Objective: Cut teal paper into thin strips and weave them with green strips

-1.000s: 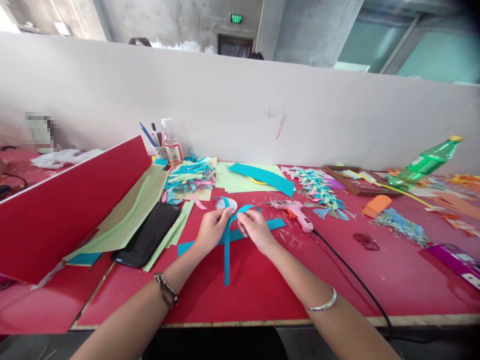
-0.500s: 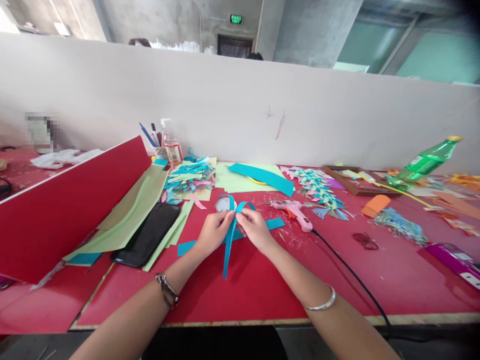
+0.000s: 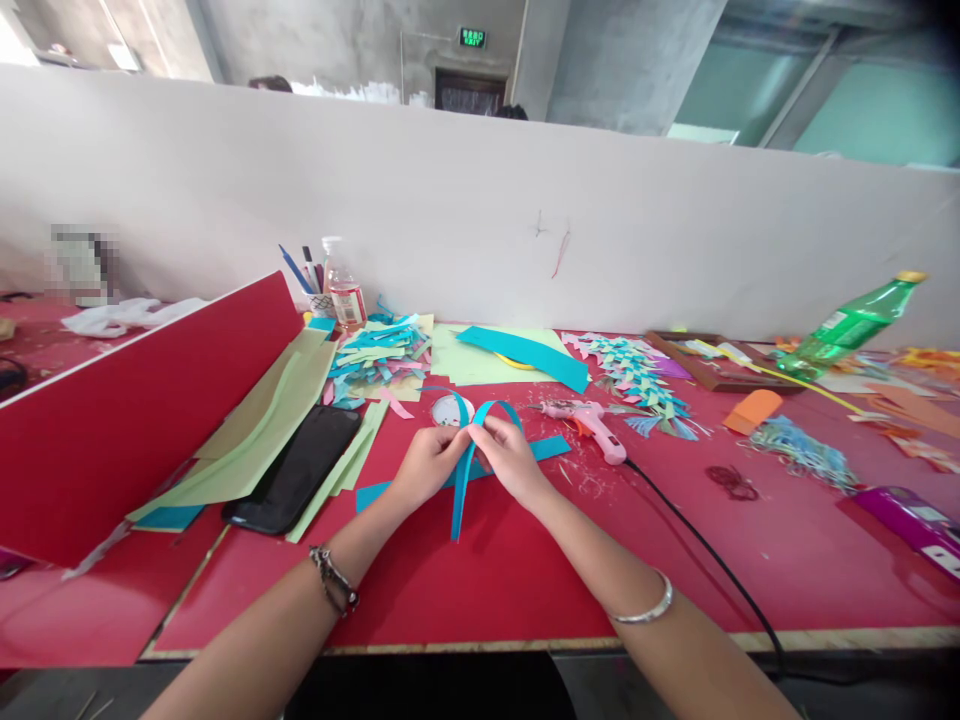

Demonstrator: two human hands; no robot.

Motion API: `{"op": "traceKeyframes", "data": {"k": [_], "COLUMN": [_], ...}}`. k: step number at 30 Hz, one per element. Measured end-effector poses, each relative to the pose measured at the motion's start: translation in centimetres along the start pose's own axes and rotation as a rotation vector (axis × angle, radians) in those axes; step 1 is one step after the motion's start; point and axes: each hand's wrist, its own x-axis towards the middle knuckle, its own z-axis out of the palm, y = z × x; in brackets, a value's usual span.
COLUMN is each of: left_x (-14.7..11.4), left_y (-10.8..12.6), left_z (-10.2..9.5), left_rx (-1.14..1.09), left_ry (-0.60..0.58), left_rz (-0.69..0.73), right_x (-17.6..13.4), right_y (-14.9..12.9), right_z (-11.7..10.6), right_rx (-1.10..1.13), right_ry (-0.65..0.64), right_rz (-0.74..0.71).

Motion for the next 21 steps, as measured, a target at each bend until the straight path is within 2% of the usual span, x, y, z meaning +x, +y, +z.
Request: {"op": "traceKeyframes", "data": {"k": [5,8,13,15,21], "left_x": [0.09,0.17,0.13,0.07,-0.09], "left_y": [-0.02,-0.04,0.04,0.1,0.12], "left_z": [-0.09,-0.18,-0.09,-0.02,-0.07], "left_rx": [0.001,-0.005,-0.017,-0.013,0.011], "left_ry": [0.082,0.118,-0.022,-0.034,0.041], "left_rz": [-0.016,-0.038,-0.045,-0.03,0.005], "right_x": [-0.09,-0.05,0.1,0.1,-0.1], "right_y": [0.0,0.02,0.0,-0.05,-0.05], "right_z": [0.02,-0.04,-0.22,-0.23,-0.02], "right_rx": [-0.001,0.011,0.025,0.012,0.01], "right_ry": [-0.004,0.044,0.116,0.094,-0.066], "right_rz": [0.007,0.019,-0.017,-0.004,0.018]}}
